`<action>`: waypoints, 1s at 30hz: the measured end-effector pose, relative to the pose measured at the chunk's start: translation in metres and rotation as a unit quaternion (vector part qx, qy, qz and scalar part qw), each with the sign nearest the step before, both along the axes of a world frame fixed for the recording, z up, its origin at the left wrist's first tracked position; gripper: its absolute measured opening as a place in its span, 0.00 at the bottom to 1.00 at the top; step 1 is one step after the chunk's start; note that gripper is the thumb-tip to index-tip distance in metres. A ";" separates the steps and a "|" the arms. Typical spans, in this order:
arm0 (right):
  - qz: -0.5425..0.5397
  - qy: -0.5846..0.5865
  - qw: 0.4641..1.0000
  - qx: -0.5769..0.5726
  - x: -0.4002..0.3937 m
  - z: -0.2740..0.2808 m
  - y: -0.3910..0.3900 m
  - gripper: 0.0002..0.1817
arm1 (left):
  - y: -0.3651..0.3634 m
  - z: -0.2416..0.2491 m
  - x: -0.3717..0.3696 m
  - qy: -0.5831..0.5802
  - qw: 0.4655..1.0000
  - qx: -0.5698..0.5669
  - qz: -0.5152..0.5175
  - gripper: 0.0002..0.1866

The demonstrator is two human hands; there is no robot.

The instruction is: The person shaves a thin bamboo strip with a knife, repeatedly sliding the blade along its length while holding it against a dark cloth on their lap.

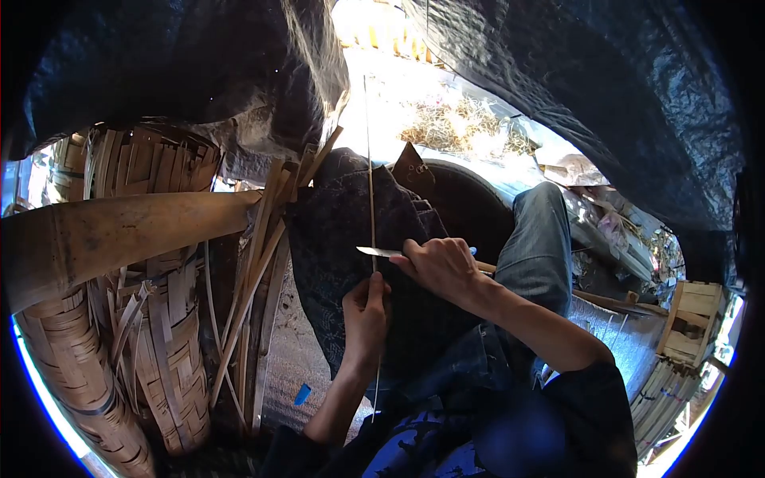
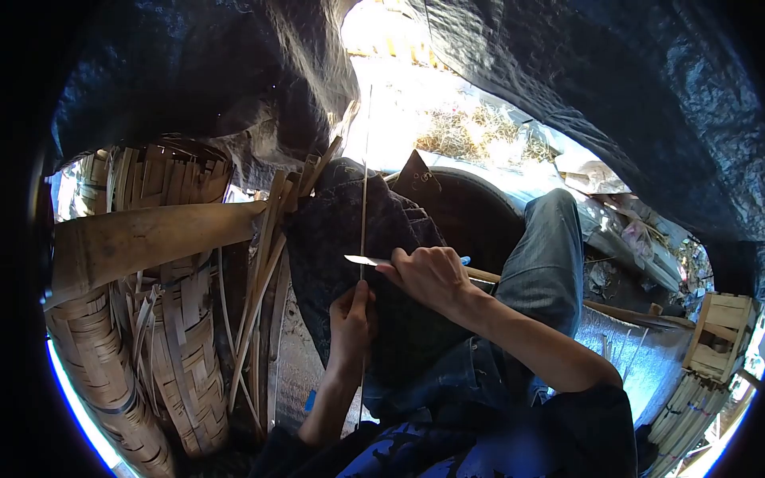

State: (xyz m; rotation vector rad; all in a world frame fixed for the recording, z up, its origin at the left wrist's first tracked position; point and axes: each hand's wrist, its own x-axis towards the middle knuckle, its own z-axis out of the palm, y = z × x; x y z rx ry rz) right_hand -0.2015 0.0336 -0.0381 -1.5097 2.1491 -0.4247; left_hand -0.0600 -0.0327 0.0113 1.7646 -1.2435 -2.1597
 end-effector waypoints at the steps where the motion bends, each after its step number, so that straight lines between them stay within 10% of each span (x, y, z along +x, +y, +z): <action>1: 0.000 0.002 1.000 0.009 -0.001 0.003 -0.001 0.25 | 0.000 0.001 0.000 0.001 1.000 -0.001 0.000 0.16; 7: -0.033 -0.121 0.992 -0.028 -0.010 0.017 0.010 0.26 | -0.007 0.006 0.001 -0.053 0.984 -0.097 -0.137 0.17; 9: -0.048 -0.133 0.989 -0.039 -0.009 0.015 0.013 0.25 | -0.001 0.000 0.003 -0.096 0.859 -0.424 -0.270 0.15; 30: -0.004 -0.008 0.999 0.042 -0.021 0.000 0.017 0.26 | 0.012 0.011 -0.010 -0.243 0.737 -0.466 -0.425 0.15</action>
